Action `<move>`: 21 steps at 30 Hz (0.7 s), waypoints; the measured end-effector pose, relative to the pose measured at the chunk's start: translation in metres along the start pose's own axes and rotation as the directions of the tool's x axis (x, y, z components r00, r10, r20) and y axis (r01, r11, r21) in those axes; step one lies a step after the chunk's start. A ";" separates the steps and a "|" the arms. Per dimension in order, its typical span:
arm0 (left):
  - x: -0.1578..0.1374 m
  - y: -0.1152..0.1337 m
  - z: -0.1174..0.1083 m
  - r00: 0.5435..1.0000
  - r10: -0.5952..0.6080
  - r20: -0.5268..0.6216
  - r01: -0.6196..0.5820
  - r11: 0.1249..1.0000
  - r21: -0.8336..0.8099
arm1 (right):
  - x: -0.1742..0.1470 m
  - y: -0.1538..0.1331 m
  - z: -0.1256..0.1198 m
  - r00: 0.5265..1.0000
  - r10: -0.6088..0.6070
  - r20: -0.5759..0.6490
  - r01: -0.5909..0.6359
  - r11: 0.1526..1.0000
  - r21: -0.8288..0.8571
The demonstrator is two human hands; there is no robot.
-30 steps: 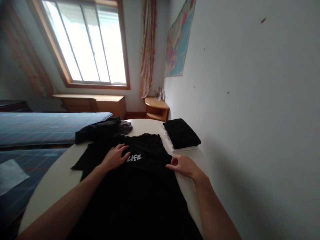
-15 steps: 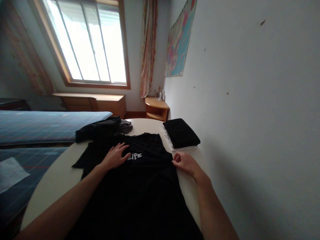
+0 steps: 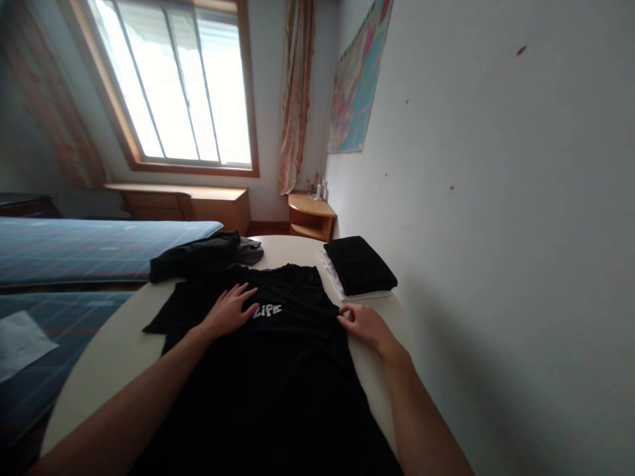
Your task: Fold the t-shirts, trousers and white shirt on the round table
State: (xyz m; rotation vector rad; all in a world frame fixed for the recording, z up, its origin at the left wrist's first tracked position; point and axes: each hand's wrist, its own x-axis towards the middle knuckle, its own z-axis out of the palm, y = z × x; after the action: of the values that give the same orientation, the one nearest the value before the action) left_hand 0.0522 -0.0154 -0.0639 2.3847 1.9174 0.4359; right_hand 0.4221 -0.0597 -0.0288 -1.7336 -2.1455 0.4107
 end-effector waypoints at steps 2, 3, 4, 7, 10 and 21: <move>0.000 0.001 -0.001 1.000 0.013 -0.002 -0.013 1.000 0.000 | 0.002 0.000 0.003 1.000 0.014 -0.024 -0.015 0.999 -0.029; -0.001 0.001 -0.001 1.000 0.020 -0.002 -0.020 1.000 0.000 | 0.002 0.000 0.004 0.999 0.015 -0.034 -0.017 0.999 -0.038; -0.001 0.001 -0.001 1.000 0.026 -0.004 -0.026 1.000 0.000 | 0.003 -0.001 0.005 0.999 0.017 -0.047 -0.019 0.999 -0.044; 0.000 0.000 0.002 0.999 0.036 -0.019 -0.036 0.999 -0.007 | 0.004 -0.005 0.007 0.995 0.025 -0.092 -0.028 0.999 -0.037; 0.002 -0.003 0.006 0.997 0.064 -0.044 -0.066 0.997 -0.033 | 0.005 -0.008 0.008 0.988 0.072 -0.139 -0.074 0.997 -0.012; -0.040 0.071 -0.039 0.680 0.732 0.054 -0.697 0.667 -0.263 | 0.007 -0.008 0.013 0.978 0.102 -0.181 -0.131 0.979 -0.159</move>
State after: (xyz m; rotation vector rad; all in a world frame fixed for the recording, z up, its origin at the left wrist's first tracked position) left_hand 0.1028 -0.0751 -0.0190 2.8156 0.7196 0.4348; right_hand 0.4079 -0.0547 -0.0360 -1.9183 -2.0128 0.1030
